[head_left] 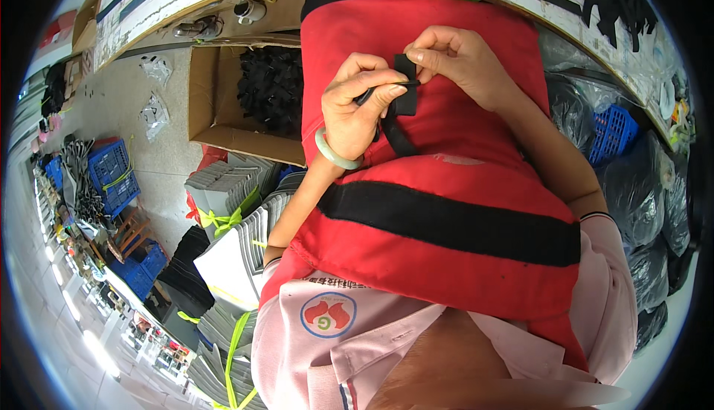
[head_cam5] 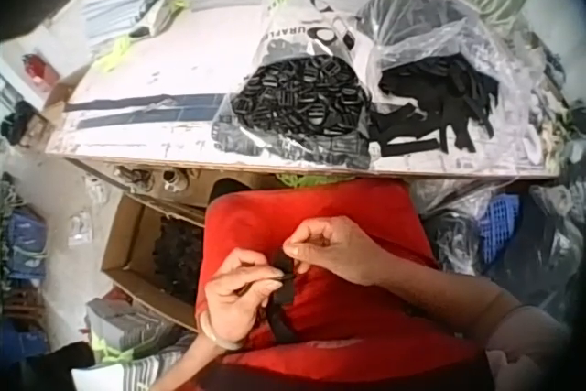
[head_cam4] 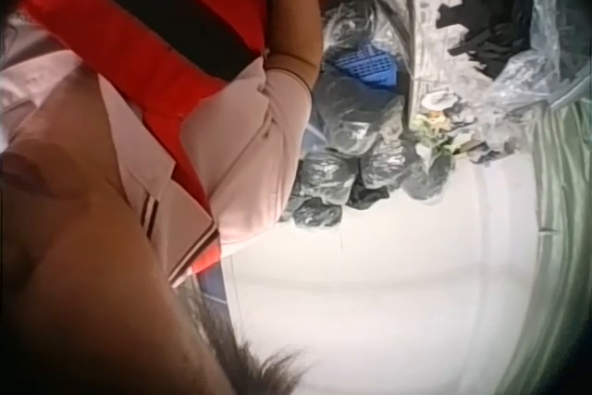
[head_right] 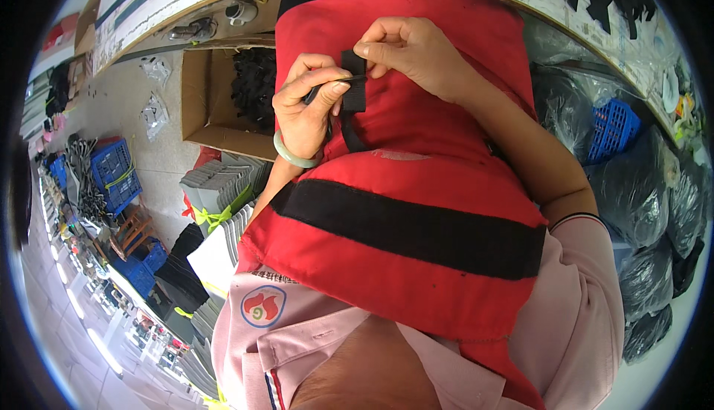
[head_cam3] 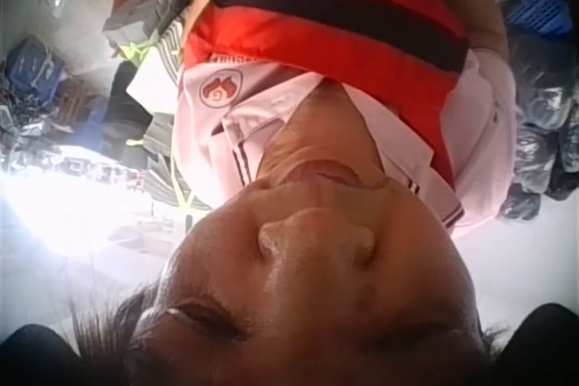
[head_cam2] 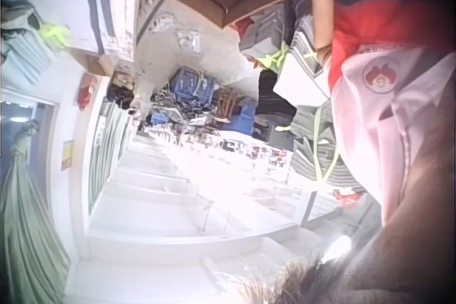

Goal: Manually threading plastic buckles onto black nylon webbing straps.

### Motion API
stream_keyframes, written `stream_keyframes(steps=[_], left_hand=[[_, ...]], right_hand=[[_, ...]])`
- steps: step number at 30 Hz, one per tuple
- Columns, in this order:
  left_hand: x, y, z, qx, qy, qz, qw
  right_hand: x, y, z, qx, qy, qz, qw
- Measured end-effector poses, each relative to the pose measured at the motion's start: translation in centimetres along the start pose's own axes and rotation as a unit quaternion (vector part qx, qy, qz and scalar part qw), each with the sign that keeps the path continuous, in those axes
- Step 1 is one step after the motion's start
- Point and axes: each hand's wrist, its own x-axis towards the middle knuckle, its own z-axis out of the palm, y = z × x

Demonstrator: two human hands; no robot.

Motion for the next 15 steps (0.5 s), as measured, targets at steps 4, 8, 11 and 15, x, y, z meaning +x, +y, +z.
stream_keyframes(steps=[4, 8, 11, 15], left_hand=[[-0.1, -0.1, 0.1, -0.012, 0.006, -0.002, 1.000], [-0.3, 0.0, 0.1, -0.005, 0.008, 0.002, 1.000], [-0.5, 0.1, -0.1, -0.007, 0.010, -0.009, 1.000], [-1.3, 2.9, -1.6, -0.039, 0.018, -0.088, 0.995]], right_hand=[[-0.1, 0.3, -0.1, 0.019, 0.001, -0.005, 1.000], [0.0, 0.3, 0.0, 0.055, -0.006, -0.003, 0.998], [0.3, 0.7, 0.3, 0.060, -0.002, -0.001, 0.998], [1.4, 1.2, 1.4, 0.050, -0.027, -0.008, 0.998]])
